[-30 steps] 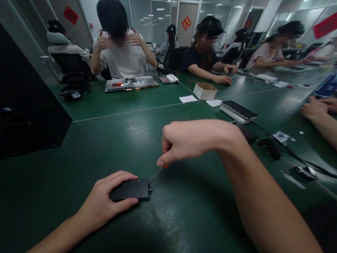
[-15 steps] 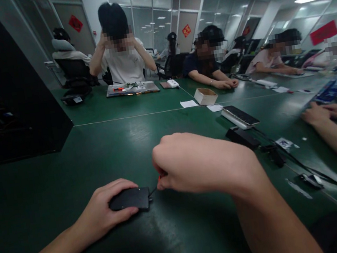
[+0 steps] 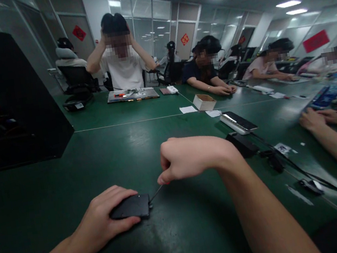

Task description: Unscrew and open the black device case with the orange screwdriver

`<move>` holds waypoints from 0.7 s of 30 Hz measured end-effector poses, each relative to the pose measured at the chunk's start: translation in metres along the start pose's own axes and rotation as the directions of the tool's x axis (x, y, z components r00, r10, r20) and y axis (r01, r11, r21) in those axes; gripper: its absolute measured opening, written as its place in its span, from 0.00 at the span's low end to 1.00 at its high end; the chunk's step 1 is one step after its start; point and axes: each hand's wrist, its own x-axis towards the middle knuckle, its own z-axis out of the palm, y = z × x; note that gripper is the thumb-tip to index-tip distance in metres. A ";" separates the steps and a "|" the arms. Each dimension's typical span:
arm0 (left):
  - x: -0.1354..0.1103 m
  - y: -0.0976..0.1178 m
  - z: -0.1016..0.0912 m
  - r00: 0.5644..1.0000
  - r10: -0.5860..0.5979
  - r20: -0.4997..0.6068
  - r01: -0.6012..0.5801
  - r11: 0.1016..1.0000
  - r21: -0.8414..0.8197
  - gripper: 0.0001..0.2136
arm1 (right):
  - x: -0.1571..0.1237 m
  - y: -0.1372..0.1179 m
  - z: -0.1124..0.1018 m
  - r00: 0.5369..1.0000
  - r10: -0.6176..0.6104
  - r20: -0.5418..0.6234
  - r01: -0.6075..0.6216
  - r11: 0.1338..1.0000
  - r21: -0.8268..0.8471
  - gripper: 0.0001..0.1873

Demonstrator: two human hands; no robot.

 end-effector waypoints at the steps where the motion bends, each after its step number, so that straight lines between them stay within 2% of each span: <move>1: -0.001 -0.001 0.001 1.000 0.003 -0.004 -0.003 1.000 0.006 0.18 | 0.003 0.007 0.001 1.000 -0.007 0.017 0.007 0.999 0.045 0.23; 3: -0.001 -0.003 0.002 1.000 0.002 -0.012 -0.002 1.000 0.004 0.18 | 0.004 0.020 0.008 0.999 -0.038 0.031 0.034 0.990 0.139 0.24; 5: -0.002 -0.004 0.003 1.000 -0.011 -0.016 0.011 1.000 -0.007 0.18 | 0.000 0.029 0.022 0.997 -0.077 -0.011 0.077 0.971 0.226 0.23; 7: -0.002 -0.004 0.004 1.000 -0.022 -0.010 0.022 1.000 -0.018 0.18 | -0.006 0.037 0.044 0.989 -0.097 -0.112 0.123 0.957 0.264 0.22; 9: -0.001 -0.004 0.004 1.000 -0.031 -0.006 0.031 0.999 -0.024 0.17 | -0.009 0.045 0.070 0.958 -0.107 -0.265 0.160 0.969 0.190 0.22; 11: 0.001 -0.003 0.005 0.999 -0.047 -0.003 0.047 0.999 -0.024 0.16 | -0.007 0.056 0.096 0.879 -0.166 -0.446 0.182 0.983 -0.007 0.25; 13: 0.003 0.000 0.004 0.998 -0.066 0.003 0.066 0.998 -0.022 0.16 | -0.002 0.067 0.117 0.779 -0.289 -0.556 0.189 0.954 -0.232 0.29; 15: 0.005 0.002 0.003 0.997 -0.081 0.015 0.082 0.996 -0.020 0.15 | 0.001 0.071 0.129 0.694 -0.395 -0.602 0.175 0.903 -0.392 0.28; 18: 0.008 0.005 0.001 0.995 -0.096 0.034 0.097 0.995 -0.028 0.15 | 0.003 0.063 0.135 0.587 -0.507 -0.632 0.134 0.830 -0.542 0.26; 21: 0.008 0.006 0.001 0.995 -0.097 0.038 0.099 0.994 -0.054 0.16 | 0.003 0.051 0.136 0.533 -0.565 -0.629 0.114 0.785 -0.609 0.24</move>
